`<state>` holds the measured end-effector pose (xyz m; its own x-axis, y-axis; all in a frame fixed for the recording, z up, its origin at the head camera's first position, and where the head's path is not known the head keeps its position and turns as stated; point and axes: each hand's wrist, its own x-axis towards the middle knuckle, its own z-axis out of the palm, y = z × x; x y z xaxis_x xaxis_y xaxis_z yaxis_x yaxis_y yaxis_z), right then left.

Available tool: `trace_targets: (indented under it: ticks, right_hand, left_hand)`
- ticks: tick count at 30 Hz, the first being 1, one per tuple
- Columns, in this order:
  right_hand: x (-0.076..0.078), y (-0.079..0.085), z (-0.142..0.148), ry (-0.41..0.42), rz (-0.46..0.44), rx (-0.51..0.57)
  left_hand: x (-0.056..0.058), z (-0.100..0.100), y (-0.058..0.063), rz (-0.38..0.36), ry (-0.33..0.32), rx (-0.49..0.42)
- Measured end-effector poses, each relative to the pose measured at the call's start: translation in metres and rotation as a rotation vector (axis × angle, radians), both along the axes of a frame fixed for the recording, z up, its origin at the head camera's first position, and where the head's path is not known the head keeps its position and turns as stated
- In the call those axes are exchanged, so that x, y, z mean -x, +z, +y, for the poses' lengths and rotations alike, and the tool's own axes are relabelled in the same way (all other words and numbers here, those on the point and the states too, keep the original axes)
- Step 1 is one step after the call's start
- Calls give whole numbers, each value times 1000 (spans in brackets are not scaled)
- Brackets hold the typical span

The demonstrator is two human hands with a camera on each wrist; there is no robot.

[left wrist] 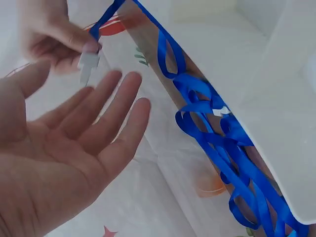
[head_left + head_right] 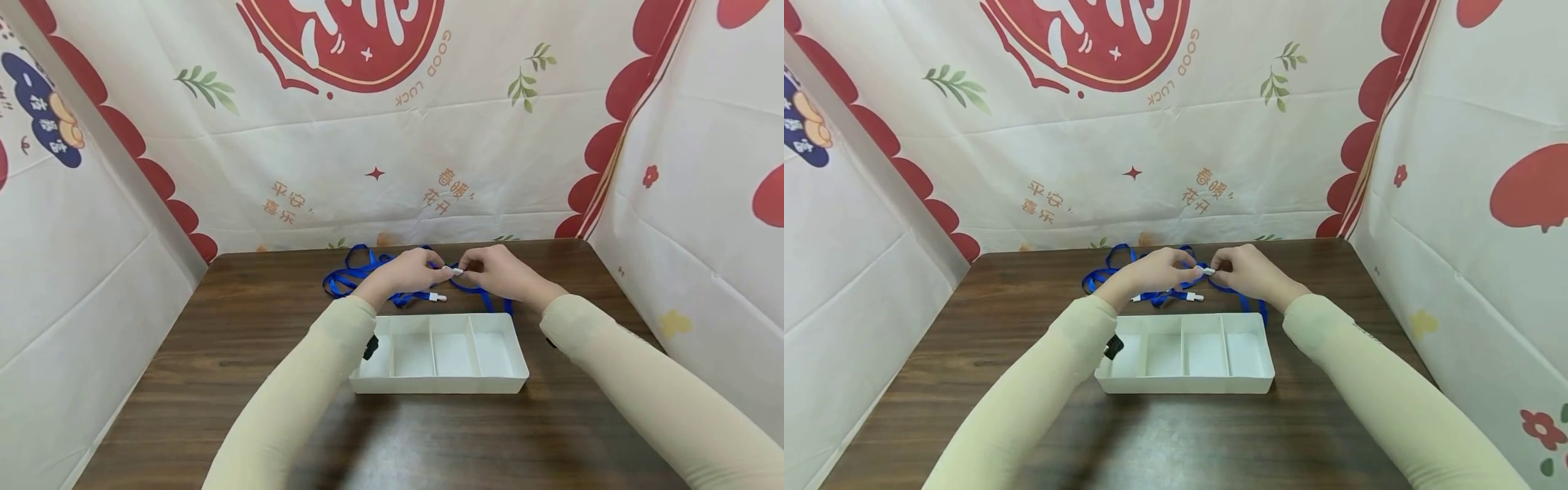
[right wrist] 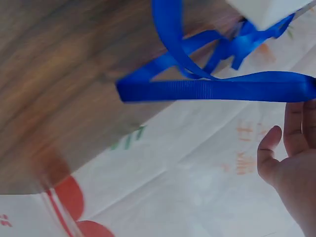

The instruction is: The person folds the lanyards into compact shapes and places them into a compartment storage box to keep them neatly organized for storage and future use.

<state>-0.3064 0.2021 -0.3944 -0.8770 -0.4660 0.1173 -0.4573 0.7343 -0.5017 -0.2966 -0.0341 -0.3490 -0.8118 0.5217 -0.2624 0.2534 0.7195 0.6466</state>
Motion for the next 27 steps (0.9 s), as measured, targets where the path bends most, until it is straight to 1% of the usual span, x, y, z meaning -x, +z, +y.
trace_targets:
  ticks: [2,3,5,9,11,14,16,21,24,27]
  right_hand:
    - [-1,4,-6,13,23,8]
    - [-2,6,-9,20,33,12]
    - [-4,10,-14,37,55,14]
    - [-6,15,-23,65,88,17]
    - [-7,18,-27,81,102,24]
    - [-10,21,-30,93,111,45]
    - [-11,22,-31,118,123,60]
    - [-11,22,-31,190,130,58]
    - [-9,23,-29,177,106,20]
    - [-6,25,-24,114,75,-15]
  left_hand:
    - [-1,3,0,5,41,-9]
    - [-1,3,-1,18,51,-8]
    - [-1,4,-3,60,50,6]
    - [0,4,-6,146,18,37]
    - [0,3,-7,157,14,29]
    - [1,2,-7,150,12,10]
    - [2,1,-6,151,11,-2]
    - [2,-3,0,207,16,-17]
    - [-1,-3,6,215,31,-53]
    - [-5,-3,11,198,62,-93]
